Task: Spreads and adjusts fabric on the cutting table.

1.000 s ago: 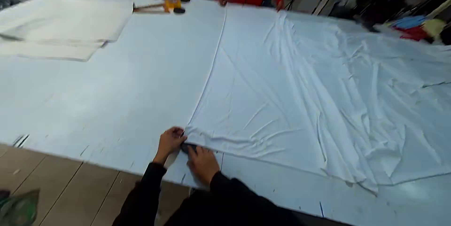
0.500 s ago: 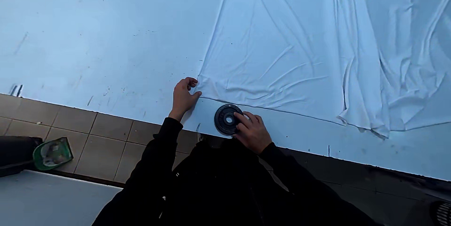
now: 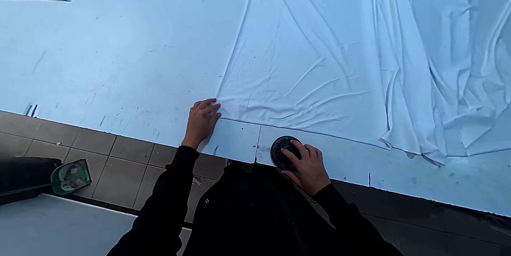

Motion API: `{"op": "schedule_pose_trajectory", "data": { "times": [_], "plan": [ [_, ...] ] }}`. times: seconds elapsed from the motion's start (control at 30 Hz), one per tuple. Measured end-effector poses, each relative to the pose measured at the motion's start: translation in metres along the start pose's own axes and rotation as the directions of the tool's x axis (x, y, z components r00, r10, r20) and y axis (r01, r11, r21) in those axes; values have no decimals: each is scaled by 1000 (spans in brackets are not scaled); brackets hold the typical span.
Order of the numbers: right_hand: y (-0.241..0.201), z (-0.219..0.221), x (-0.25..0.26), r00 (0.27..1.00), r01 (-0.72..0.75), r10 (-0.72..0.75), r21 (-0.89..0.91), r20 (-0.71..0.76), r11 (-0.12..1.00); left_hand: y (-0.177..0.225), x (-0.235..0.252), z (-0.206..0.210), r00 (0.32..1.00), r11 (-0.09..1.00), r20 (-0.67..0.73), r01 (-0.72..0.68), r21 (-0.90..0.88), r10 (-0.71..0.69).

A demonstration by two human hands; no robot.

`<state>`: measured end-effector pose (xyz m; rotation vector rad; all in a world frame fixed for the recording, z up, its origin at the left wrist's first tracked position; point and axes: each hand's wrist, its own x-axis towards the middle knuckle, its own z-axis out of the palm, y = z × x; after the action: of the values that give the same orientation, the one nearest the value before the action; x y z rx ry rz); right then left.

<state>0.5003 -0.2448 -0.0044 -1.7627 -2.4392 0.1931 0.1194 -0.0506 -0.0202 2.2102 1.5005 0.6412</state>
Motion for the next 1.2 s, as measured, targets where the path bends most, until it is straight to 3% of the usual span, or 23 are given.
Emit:
{"op": "schedule_pose_trajectory", "data": {
  "times": [0.13, 0.27, 0.4, 0.47, 0.57, 0.63, 0.7, 0.77, 0.9, 1.03, 1.1, 1.2],
  "plan": [
    [-1, 3, -11, 999, -45, 47, 64, -23, 997, 4, -4, -8, 996, 998, -75, -47, 48, 50],
    [2, 3, -16, 998, -63, 63, 21, 16, 998, 3, -7, 5, 995, 993, -11, -93, 75, 94],
    [1, -3, -7, 994, -66, 62, 40, 89, 997, 10, -11, -3, 984, 991, -125, -130, -9, 128],
    [-1, -7, -6, 994, -86, 76, 137, 75, 987, 29, -13, -3, 979, 981, -55, -194, 11, 195],
    [-13, -19, -3, 968, -245, 240, 463, 71, 852, 31, -16, 14, 956, 956, 94, -284, 71, 277],
    [-23, -32, 9, 933, -322, 346, 661, 99, 678, 23, -20, 10, 965, 965, -15, -263, 13, 264],
    [-34, -44, 31, 925, -309, 371, 733, 83, 606, 17, -24, -3, 971, 981, -181, -173, -84, 155],
    [-49, -51, 66, 944, -248, 329, 696, 18, 674, 1, -26, -7, 974, 996, -219, -74, -54, 61],
    [-76, -36, 162, 978, -97, 177, 509, -110, 855, -24, -28, 0, 993, 998, -106, -55, 13, 56],
    [-102, -12, 237, 991, -132, 117, 281, 67, 951, -29, -31, 3, 989, 992, -150, -33, -118, 15],
    [-111, -3, 251, 979, -158, 130, 188, 156, 969, -25, -33, -2, 989, 985, -151, -24, -169, -2],
    [-112, 10, 251, 980, -151, 133, 121, 147, 981, -32, -30, 5, 983, 980, -183, -27, -197, -10]
  ]
}}
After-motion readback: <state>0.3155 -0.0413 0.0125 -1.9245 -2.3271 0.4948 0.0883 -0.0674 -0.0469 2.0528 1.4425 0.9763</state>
